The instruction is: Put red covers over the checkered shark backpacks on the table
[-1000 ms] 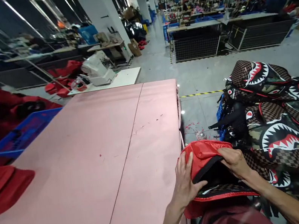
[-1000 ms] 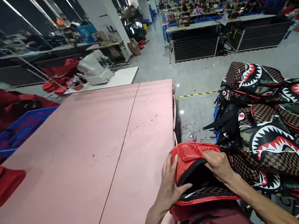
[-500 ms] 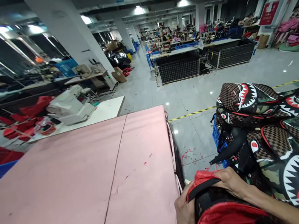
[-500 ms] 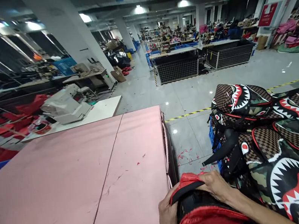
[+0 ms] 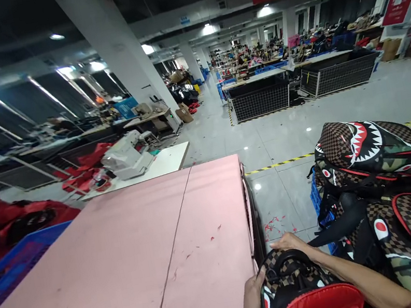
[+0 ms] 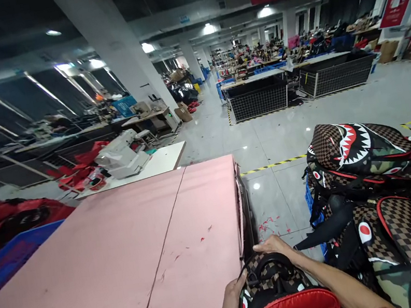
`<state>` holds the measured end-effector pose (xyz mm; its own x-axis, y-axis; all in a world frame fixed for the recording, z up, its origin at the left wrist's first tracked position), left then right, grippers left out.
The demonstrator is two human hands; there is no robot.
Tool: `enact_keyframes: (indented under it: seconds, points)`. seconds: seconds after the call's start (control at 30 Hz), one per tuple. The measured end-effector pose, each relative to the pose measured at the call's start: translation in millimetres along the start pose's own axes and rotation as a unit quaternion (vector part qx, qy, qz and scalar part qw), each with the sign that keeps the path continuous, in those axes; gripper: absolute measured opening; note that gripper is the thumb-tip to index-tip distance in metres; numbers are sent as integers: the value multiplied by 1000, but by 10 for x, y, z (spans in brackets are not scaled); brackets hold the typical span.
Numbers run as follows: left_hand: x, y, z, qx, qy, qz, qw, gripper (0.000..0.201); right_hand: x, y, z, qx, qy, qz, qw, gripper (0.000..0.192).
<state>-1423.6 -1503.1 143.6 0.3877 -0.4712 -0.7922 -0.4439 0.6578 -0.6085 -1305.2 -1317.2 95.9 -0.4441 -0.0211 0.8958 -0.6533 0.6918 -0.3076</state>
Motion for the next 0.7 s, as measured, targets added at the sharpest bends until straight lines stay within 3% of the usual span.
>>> enact_keyframes:
  seconds: [0.1, 0.17, 0.27, 0.33, 0.43, 0.53, 0.7]
  points:
    - [37, -259, -18, 73, -17, -40, 996, 78, 367, -327, -164, 22, -14, -50, 998, 79]
    - [110, -375, -61, 97, 8, -17, 995, 79, 629, -560, -299, 23, -6, -100, 995, 77]
    - [295, -409, -144, 22, 65, 80, 994, 83, 710, -689, -370, 14, -4, -126, 992, 78]
    - [442, -393, -152, -63, 116, 145, 981, 83, 504, -599, -289, 7, -42, -105, 994, 80]
    - [653, -347, -60, -130, 166, 165, 963, 81, 50, -392, -130, -30, -92, -65, 993, 81]
    - [726, -307, 35, -147, 156, 157, 964, 80, -327, -353, -147, -103, -56, -31, 993, 78]
    - [664, -321, 139, -138, 103, 156, 973, 85, -1020, -715, -334, -172, 88, 37, 980, 73]
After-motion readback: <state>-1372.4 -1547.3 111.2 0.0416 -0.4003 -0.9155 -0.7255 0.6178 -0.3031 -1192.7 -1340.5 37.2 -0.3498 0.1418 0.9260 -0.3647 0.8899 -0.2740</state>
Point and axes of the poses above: each hand's wrist, its own y-axis towards the middle knuckle, its own z-axis out of the palm, x = y × z, the point moved 5 cm from there along y, towards the middle knuckle, and after that the axes turned 8 degrees about -x, right-handed, at the moved point
